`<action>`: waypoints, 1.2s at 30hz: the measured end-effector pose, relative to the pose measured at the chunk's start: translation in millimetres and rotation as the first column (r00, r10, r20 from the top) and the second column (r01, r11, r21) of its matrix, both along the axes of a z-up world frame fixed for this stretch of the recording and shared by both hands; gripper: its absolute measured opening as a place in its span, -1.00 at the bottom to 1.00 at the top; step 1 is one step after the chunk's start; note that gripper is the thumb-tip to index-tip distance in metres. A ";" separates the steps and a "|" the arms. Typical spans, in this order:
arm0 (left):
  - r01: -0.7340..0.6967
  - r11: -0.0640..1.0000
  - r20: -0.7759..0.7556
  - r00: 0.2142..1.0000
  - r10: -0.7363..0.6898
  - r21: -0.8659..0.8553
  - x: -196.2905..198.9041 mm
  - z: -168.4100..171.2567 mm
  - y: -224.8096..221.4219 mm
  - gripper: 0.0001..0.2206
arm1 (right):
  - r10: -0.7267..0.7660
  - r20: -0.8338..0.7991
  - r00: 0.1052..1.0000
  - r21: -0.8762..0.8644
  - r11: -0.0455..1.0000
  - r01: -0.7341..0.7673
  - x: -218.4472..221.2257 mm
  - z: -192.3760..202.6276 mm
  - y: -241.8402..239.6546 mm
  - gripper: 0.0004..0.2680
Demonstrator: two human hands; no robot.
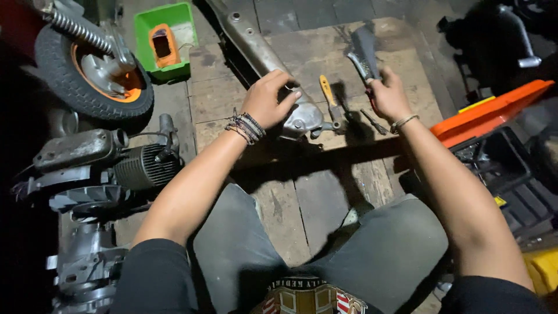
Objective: The person sits on the floor and uses a metal file to smooth the surface of a metal part held in their left hand. They repeatedly file the same area while adjusting their grip.
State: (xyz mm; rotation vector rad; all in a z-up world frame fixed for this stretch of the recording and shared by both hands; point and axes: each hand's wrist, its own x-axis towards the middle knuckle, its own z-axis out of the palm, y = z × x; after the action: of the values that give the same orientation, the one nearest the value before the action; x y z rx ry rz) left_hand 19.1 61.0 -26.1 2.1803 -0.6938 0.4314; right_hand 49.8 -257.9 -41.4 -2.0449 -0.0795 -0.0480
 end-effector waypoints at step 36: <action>0.104 0.884 0.036 0.990 -0.135 0.456 -18.9 -16.0 -29.2 -0.64 | 0.380 -0.324 0.866 -0.598 0.627 -0.499 -111.1 60.7 51.1 -0.51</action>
State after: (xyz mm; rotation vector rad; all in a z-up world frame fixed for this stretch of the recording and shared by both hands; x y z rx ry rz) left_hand 0.1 31.8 -42.0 2.5478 -1.0465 0.2981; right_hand -61.4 -206.8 19.3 -2.6820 -0.5740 0.5462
